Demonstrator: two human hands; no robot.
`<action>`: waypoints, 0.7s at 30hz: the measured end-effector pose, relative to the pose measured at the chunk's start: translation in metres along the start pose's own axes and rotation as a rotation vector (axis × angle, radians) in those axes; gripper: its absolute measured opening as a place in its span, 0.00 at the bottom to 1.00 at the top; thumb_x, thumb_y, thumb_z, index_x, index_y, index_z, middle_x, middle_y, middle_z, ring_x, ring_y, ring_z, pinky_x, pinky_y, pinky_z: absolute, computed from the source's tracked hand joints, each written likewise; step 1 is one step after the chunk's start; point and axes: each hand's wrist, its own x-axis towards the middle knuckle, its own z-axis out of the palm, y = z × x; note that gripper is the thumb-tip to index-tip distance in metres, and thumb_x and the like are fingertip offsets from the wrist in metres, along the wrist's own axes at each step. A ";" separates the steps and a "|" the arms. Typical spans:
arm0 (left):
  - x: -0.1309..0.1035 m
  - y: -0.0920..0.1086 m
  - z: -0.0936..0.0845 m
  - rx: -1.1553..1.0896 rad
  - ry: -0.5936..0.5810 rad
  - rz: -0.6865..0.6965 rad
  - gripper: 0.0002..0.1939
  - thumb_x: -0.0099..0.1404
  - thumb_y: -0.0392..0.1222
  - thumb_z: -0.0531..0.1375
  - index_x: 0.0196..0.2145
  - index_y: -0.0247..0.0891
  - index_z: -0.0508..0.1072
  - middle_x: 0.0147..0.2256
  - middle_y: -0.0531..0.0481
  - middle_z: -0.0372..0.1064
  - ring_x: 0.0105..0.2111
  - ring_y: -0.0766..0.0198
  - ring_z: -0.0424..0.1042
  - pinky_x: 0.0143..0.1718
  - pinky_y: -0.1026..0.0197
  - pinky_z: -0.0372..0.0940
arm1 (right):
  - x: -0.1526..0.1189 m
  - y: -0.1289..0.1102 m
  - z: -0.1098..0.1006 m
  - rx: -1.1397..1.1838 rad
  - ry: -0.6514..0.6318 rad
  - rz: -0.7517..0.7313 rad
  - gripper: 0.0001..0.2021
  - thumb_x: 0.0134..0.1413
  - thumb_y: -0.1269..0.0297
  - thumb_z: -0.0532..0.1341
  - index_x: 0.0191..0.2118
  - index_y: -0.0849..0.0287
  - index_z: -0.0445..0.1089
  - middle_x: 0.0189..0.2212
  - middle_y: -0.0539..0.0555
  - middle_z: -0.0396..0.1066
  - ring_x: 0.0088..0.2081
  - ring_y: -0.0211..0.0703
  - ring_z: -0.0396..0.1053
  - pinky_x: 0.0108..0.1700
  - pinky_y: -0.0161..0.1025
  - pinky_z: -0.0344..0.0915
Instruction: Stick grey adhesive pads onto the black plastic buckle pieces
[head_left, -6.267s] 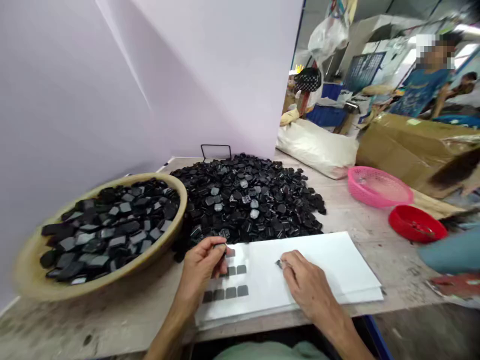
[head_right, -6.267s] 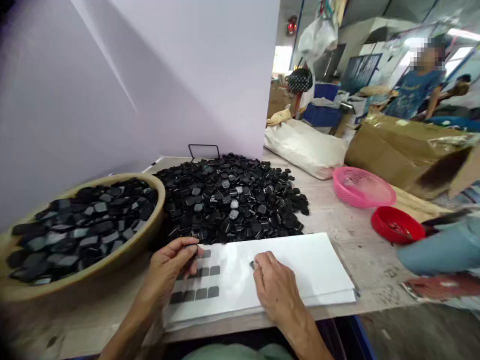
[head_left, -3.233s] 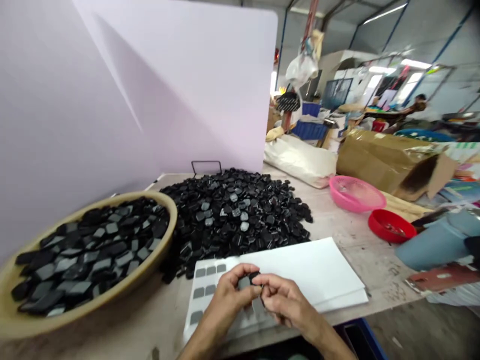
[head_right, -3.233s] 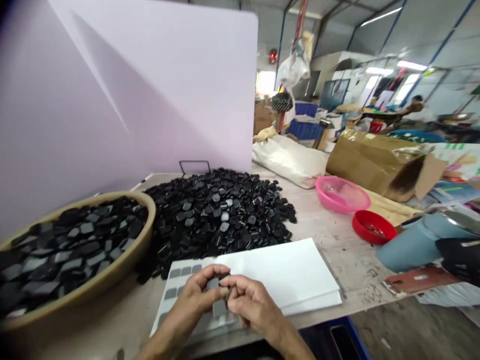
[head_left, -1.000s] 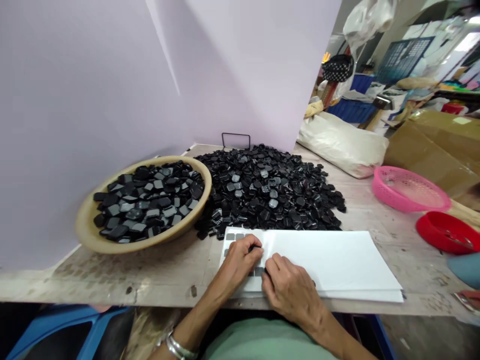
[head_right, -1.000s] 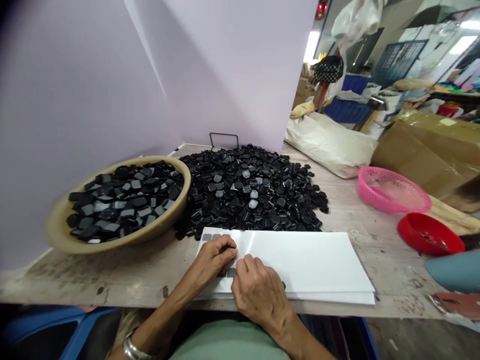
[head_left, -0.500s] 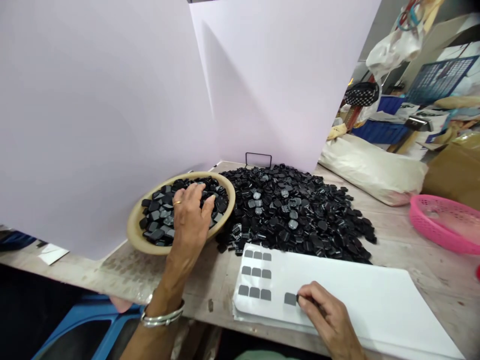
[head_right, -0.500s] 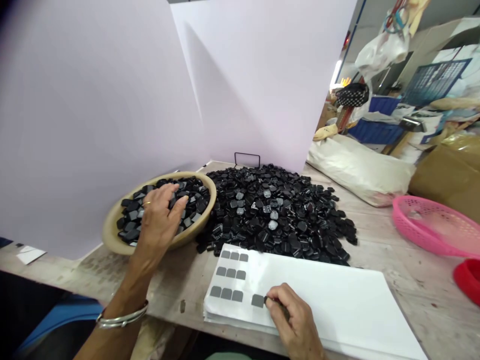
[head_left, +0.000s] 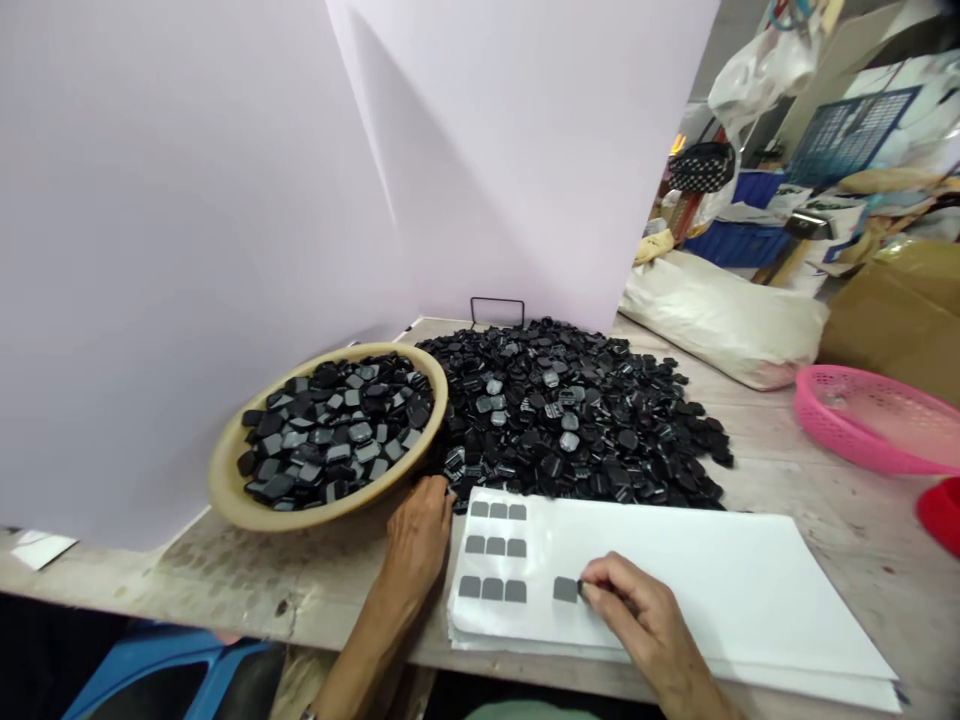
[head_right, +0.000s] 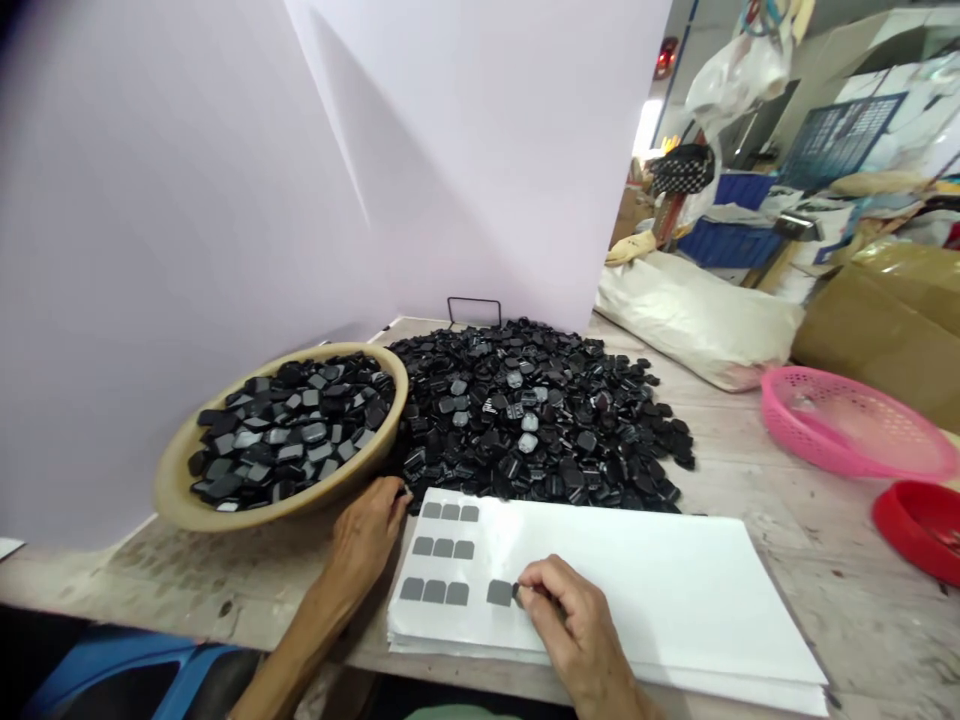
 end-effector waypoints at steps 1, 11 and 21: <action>0.001 -0.003 0.001 -0.020 0.003 0.013 0.12 0.67 0.37 0.45 0.36 0.37 0.68 0.34 0.44 0.69 0.35 0.55 0.71 0.34 0.58 0.61 | 0.002 -0.001 -0.002 0.034 -0.021 0.037 0.12 0.58 0.56 0.55 0.31 0.58 0.69 0.25 0.49 0.64 0.28 0.38 0.62 0.30 0.34 0.58; -0.006 0.000 -0.004 -0.814 0.044 -0.118 0.10 0.61 0.44 0.58 0.40 0.41 0.69 0.35 0.52 0.68 0.35 0.61 0.67 0.38 0.61 0.62 | 0.011 0.009 -0.008 0.559 -0.149 0.279 0.14 0.48 0.58 0.62 0.39 0.61 0.70 0.26 0.47 0.62 0.16 0.26 0.51 0.16 0.27 0.47; -0.026 0.077 -0.004 -1.613 -0.595 -0.153 0.18 0.53 0.42 0.67 0.39 0.40 0.67 0.27 0.56 0.63 0.22 0.73 0.60 0.23 0.70 0.55 | 0.016 -0.015 -0.004 1.008 -0.446 0.242 0.29 0.42 0.70 0.65 0.55 0.57 0.64 0.31 0.51 0.73 0.14 0.24 0.52 0.12 0.23 0.49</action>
